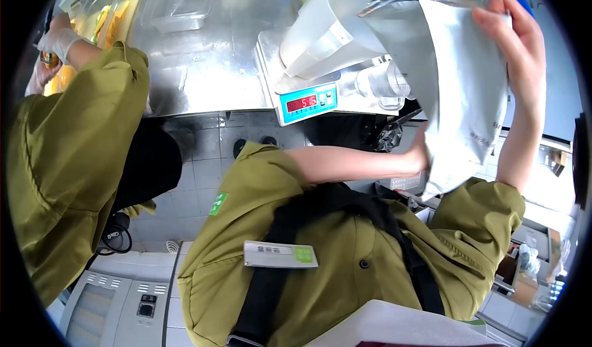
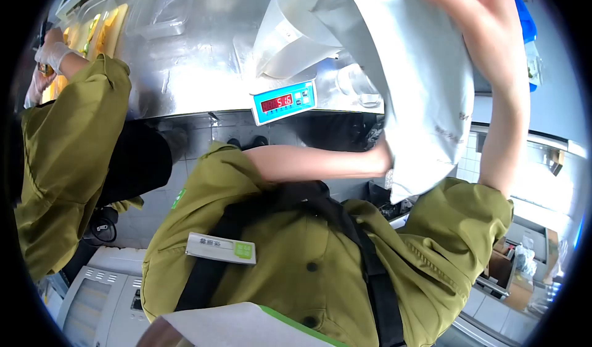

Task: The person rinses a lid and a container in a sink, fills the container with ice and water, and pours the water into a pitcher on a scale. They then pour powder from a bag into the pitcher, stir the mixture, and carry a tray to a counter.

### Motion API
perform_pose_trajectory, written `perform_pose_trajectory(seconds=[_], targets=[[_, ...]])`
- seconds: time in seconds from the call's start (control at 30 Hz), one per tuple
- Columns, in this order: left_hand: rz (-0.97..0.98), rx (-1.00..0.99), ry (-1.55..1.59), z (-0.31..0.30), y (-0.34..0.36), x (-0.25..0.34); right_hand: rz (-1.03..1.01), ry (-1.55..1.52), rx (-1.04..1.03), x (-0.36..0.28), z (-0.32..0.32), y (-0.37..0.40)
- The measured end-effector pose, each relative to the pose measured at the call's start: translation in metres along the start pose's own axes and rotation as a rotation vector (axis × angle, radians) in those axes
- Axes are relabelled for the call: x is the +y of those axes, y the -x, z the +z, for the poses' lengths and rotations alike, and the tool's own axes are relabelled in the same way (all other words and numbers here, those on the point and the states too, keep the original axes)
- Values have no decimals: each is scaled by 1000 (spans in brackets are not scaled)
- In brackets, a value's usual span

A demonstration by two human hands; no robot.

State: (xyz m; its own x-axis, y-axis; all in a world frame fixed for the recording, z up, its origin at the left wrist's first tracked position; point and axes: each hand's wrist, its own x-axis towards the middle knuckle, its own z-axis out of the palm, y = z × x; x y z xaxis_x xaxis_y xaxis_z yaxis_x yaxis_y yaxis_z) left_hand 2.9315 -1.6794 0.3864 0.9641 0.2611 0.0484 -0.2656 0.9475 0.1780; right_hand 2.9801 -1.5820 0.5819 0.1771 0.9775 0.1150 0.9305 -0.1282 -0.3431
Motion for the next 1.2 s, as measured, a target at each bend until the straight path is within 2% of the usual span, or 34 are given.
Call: perform_pose_trajectory(seconds=[0.03,0.13,0.23,0.33,0.43,0.47,0.5,0.57,0.6,0.63,0.8,0.9,1.1,1.2], targets=[[-21,-17,64,8,-4,-2,-35,13,-39,-3,2,-11],[-86,-86,210,33,-13,-6,23,-248,26,-34,31,-31],[-117,-136,267,46,-17,-7,137,-55,-18,-47,32,-44],[-131,-167,288,52,-20,-6,230,176,-148,-55,27,-52],[-137,-189,289,54,-21,-3,-26,202,-132,-46,36,-50],[-144,-194,291,54,-22,-3,139,199,-129,-56,28,-55],[-142,-199,289,54,-22,-2,162,186,-110,-54,29,-56],[-141,-205,287,54,-22,-1,-70,236,-134,-34,31,-51],[-141,-207,288,53,-22,0,129,99,-155,-50,28,-52],[-136,-210,281,52,-22,1,182,154,-135,-51,28,-53],[-142,-223,266,52,-23,1,-22,186,-156,-29,28,-48],[-138,-234,246,53,-22,0,54,97,-127,-29,17,-41],[-114,-232,174,45,-21,-3,-125,277,-150,6,3,-31],[-54,-215,61,31,-17,-9,28,206,-107,17,-9,-15]])
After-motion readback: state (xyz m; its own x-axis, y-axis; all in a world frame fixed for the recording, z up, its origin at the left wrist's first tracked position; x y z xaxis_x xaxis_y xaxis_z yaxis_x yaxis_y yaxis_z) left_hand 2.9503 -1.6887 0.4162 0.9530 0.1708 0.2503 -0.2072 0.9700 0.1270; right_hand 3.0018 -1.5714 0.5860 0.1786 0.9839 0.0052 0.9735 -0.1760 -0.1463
